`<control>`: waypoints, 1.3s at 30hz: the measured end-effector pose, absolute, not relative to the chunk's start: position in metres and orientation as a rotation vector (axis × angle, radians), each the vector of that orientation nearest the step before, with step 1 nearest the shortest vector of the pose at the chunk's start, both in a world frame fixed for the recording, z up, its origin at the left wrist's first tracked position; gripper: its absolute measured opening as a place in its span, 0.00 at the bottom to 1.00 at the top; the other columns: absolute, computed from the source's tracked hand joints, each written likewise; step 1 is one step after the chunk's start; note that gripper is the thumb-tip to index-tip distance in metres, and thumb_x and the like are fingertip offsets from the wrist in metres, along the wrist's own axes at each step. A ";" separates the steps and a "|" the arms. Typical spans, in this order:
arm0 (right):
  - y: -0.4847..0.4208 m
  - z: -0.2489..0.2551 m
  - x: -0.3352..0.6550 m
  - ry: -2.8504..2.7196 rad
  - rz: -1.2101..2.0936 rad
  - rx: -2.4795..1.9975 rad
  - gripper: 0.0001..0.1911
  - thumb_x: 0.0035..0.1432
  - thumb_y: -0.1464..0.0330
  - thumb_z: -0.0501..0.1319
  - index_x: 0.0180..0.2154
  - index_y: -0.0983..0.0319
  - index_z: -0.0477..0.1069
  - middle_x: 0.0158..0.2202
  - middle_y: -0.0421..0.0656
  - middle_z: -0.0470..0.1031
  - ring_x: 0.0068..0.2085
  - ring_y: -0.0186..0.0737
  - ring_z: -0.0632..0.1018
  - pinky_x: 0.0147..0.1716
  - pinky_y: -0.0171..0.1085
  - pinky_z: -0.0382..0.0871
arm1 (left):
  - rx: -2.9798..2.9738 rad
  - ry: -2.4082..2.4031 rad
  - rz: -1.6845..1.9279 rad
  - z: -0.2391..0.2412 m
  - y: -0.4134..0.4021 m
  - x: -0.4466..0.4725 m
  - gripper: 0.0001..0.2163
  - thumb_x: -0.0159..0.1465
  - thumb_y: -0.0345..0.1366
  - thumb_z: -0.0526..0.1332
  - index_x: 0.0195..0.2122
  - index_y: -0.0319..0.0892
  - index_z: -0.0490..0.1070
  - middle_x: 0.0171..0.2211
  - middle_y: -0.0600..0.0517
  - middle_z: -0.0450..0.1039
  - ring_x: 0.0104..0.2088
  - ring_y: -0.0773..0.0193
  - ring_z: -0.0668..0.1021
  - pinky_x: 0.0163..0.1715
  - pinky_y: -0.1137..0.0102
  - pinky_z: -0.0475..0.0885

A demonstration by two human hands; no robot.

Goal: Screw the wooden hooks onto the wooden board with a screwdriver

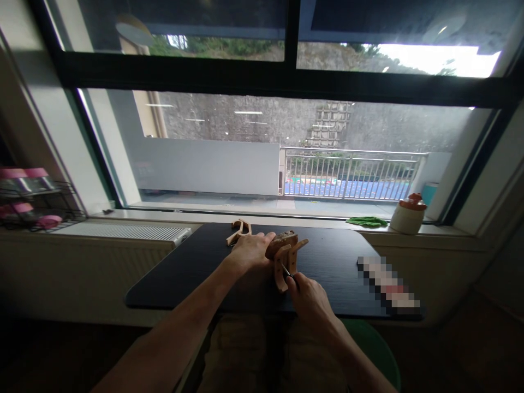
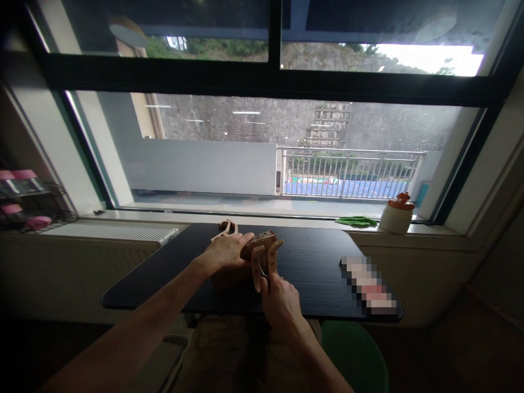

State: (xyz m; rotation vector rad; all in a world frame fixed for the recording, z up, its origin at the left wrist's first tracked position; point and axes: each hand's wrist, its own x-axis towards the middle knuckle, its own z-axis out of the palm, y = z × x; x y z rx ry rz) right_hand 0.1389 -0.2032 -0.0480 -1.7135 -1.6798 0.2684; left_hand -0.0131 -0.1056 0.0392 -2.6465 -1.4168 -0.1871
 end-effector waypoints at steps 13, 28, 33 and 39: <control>-0.193 -0.053 0.142 -1.583 0.565 -1.562 0.22 0.60 0.58 0.47 0.27 0.64 0.72 0.22 0.42 0.70 0.24 0.33 0.69 0.23 0.29 0.57 | -2.574 -1.518 -0.225 0.037 -0.111 -0.007 0.31 0.49 0.63 0.53 0.47 0.47 0.63 0.41 0.45 0.72 0.44 0.47 0.74 0.43 0.59 0.66; -0.220 -0.059 0.145 -1.782 0.011 -1.674 0.23 0.57 0.77 0.48 0.55 0.63 0.58 0.47 0.48 0.69 0.42 0.40 0.75 0.37 0.33 0.65 | -2.579 -1.474 -0.266 0.033 -0.105 -0.011 0.32 0.49 0.64 0.51 0.49 0.49 0.62 0.40 0.45 0.73 0.44 0.46 0.74 0.42 0.58 0.67; -0.221 -0.060 0.147 -1.900 -0.264 -1.735 0.20 0.60 0.77 0.46 0.54 0.62 0.59 0.41 0.45 0.72 0.36 0.37 0.75 0.32 0.32 0.62 | -2.595 -1.431 -0.224 0.033 -0.106 -0.011 0.32 0.48 0.60 0.56 0.50 0.47 0.61 0.41 0.44 0.71 0.45 0.47 0.73 0.43 0.60 0.66; -0.218 -0.053 0.145 -1.896 -0.237 -1.763 0.13 0.63 0.71 0.47 0.46 0.59 0.64 0.35 0.41 0.74 0.33 0.38 0.76 0.28 0.34 0.57 | -2.609 -1.383 -0.236 0.033 -0.106 -0.012 0.32 0.48 0.60 0.56 0.50 0.47 0.60 0.40 0.45 0.71 0.43 0.49 0.74 0.42 0.60 0.67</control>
